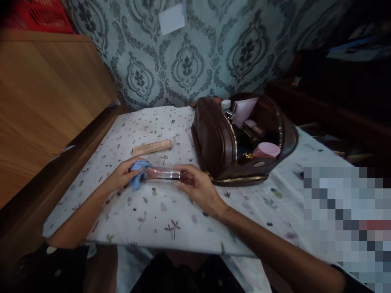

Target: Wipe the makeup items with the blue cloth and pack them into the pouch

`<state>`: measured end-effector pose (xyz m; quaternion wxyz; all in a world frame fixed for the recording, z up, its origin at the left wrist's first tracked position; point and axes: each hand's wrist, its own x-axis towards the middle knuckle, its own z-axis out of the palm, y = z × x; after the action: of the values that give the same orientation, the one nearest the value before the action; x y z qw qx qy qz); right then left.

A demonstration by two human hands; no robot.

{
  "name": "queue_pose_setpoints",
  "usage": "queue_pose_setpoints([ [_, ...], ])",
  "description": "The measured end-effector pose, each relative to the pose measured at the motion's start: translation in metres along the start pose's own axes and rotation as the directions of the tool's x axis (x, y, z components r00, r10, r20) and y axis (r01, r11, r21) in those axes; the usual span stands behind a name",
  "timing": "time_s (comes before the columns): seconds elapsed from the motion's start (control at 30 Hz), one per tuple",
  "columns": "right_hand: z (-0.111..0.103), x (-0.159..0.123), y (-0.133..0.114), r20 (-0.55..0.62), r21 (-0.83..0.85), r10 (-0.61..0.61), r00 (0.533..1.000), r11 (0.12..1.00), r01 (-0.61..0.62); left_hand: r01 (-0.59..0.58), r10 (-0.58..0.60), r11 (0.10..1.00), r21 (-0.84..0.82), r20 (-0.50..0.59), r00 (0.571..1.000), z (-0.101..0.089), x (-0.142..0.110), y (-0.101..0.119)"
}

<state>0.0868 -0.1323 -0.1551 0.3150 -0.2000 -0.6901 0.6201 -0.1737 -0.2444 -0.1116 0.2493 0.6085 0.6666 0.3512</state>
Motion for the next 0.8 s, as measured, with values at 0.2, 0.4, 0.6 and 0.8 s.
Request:
queue_pose_setpoints([
  [0.2,0.007,0.023,-0.030,-0.054,0.227,0.126,0.991,0.968,-0.111,0.084,-0.142,0.915,-0.395,-0.118,0.983,0.014,0.007,0.005],
  [0.4,0.035,0.040,-0.032,0.005,0.463,0.090,0.996,0.883,-0.082,0.039,-0.057,0.915,-0.401,-0.031,0.998,0.037,0.001,0.029],
  [0.6,0.041,0.038,-0.019,-0.014,0.607,0.202,0.979,0.780,-0.153,0.029,-0.057,0.983,-0.183,-0.149,0.987,0.040,-0.002,0.035],
  [0.8,0.034,0.027,-0.025,0.269,0.572,0.317,0.910,0.708,-0.415,-0.107,0.017,0.937,-0.331,-0.264,0.964,0.036,0.019,0.048],
])
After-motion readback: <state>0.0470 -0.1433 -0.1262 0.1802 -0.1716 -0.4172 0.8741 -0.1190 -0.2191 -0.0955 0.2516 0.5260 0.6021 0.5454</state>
